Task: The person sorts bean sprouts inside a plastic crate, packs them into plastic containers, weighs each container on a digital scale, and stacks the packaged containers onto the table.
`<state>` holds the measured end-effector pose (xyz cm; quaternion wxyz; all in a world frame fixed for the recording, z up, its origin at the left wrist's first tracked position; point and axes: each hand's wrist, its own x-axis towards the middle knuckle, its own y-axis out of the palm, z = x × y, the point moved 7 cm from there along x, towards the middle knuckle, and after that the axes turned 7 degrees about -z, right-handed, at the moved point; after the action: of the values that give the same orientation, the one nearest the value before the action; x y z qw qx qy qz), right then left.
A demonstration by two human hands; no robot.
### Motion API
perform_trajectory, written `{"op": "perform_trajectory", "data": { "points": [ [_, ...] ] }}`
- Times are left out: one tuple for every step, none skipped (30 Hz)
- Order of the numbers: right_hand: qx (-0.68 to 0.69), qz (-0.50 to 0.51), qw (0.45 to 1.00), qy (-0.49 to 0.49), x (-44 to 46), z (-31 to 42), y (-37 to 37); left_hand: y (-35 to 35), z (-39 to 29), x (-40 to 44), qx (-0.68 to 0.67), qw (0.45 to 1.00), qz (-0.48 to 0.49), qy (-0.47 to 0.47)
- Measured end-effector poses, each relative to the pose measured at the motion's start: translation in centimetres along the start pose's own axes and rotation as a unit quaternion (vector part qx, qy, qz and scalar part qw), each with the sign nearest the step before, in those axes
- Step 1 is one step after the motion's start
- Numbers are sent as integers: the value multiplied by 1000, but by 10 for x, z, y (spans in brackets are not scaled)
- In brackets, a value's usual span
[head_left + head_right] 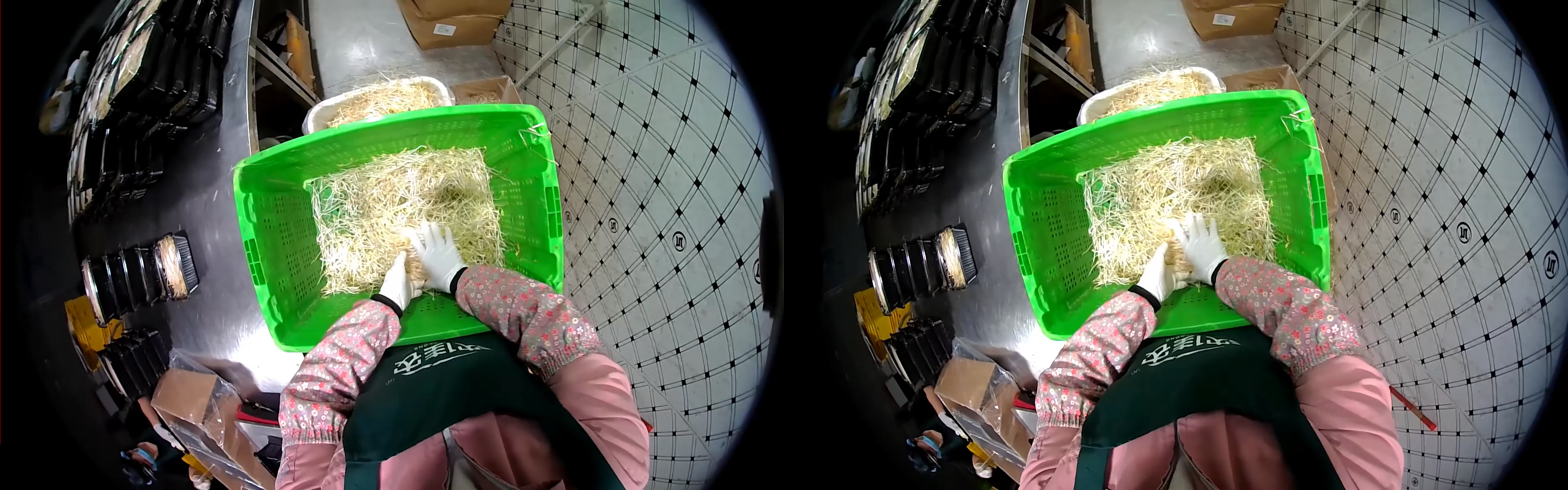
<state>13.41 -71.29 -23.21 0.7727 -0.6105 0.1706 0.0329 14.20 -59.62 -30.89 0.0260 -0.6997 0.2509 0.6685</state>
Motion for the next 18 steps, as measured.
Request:
{"op": "perform_trajectory", "data": {
  "points": [
    [18, 0, 1000, 2, 8, -9, 2, -2, -6, -9, -6, 1000, -21, 18],
    [106, 20, 993, 44, 16, -26, 6, -2, -11, -22, -12, 999, -1, 47],
    [236, 53, 968, 69, 30, -43, -3, 8, -25, -57, -16, 997, 19, 76],
    [249, 53, 963, 89, 34, -61, -6, 9, -35, -80, -59, 992, 33, 107],
    [261, 52, 958, 108, 37, -79, -8, 8, -46, -102, -78, 984, 55, 151],
    [258, 53, 959, 103, 44, -93, -14, 4, -57, -124, -78, 976, 62, 194],
    [256, 93, 953, 134, 49, -110, -14, -1, -67, -147, -78, 966, 68, 237],
    [252, 132, 945, 163, 50, -120, -13, -9, -76, -171, -73, 956, 39, 282],
    [248, 133, 947, 158, 51, -123, -12, -19, -82, -193, -68, 943, 8, 326],
    [194, 108, 963, 152, 54, -126, -11, -32, -83, -212, -80, 926, -10, 370],
    [140, 82, 976, 146, 59, -128, -13, -45, -85, -231, -73, 909, -52, 407],
    [140, 119, 969, 166, 61, -129, -13, -62, -82, -248, -88, 896, -94, 426],
    [137, 119, 971, 158, 65, -128, -12, -79, -78, -263, -99, 881, -121, 445],
    [134, 113, 971, 161, 68, -129, -7, -102, -71, -273, -102, 866, -129, 473],
    [132, 108, 972, 163, 69, -127, -4, -113, -67, -294, -55, 839, -185, 508],
    [130, 93, 975, 153, 67, -120, -6, -135, -56, -308, -104, 825, -185, 524],
    [150, 82, 974, 146, 61, -110, -11, -163, -43, -323, -91, 795, -272, 535],
    [164, 80, 973, 140, 54, -102, -12, -208, -11, -339, -96, 735, -437, 510]
  ]
}}
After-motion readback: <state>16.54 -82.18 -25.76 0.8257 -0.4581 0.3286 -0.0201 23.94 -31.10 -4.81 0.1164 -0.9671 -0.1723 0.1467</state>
